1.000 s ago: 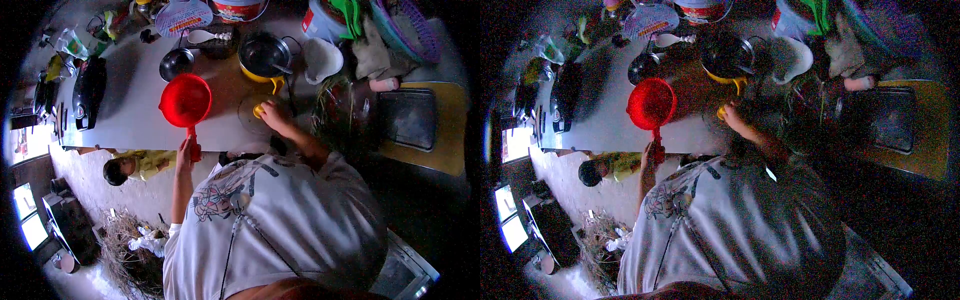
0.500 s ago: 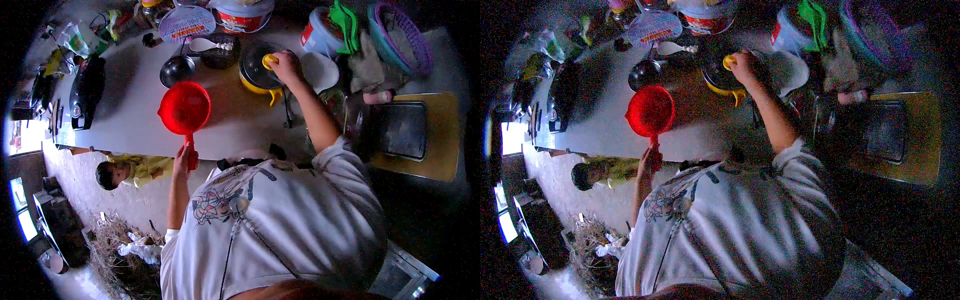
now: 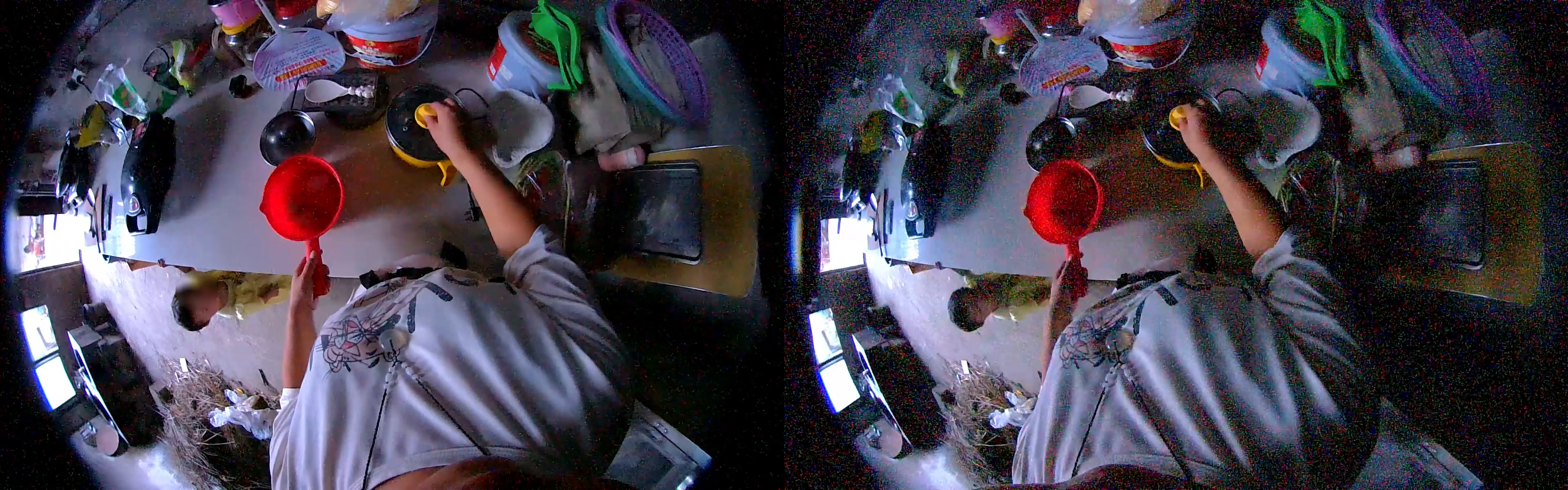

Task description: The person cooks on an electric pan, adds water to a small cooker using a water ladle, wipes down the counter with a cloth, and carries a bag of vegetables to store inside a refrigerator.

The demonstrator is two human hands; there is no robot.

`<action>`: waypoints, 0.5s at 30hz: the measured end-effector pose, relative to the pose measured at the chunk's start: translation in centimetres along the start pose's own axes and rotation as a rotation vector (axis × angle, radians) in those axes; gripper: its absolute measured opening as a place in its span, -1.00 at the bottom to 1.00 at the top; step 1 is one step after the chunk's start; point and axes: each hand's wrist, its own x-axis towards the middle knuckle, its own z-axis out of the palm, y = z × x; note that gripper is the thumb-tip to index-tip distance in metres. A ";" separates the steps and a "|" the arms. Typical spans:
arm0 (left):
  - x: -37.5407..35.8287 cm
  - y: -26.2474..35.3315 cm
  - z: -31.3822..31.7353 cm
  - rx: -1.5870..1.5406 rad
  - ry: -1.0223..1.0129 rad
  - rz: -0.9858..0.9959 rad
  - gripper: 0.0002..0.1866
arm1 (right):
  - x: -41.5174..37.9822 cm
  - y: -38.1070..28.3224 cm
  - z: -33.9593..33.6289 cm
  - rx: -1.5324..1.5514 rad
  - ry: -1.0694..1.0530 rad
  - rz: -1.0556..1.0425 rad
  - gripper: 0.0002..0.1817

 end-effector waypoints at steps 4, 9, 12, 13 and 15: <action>-0.4 0.4 0.2 0.037 -0.070 0.003 -0.67 | 0.4 -0.4 -0.2 -0.141 -0.069 -0.012 -0.77; -0.3 0.2 0.4 0.073 0.012 0.026 -0.70 | -0.3 0.8 2.1 -0.020 -0.016 0.085 -0.74; -0.3 0.1 0.4 0.071 0.022 0.038 -0.71 | 0.1 0.5 0.8 -0.139 -0.192 0.166 -0.74; -0.2 0.1 0.3 0.078 0.020 0.037 -0.71 | -0.2 0.7 0.9 -0.142 -0.148 0.137 -0.74; 0.0 0.0 -0.1 0.079 -0.004 0.028 -0.71 | -1.0 1.2 1.2 -0.145 -0.103 0.110 -0.74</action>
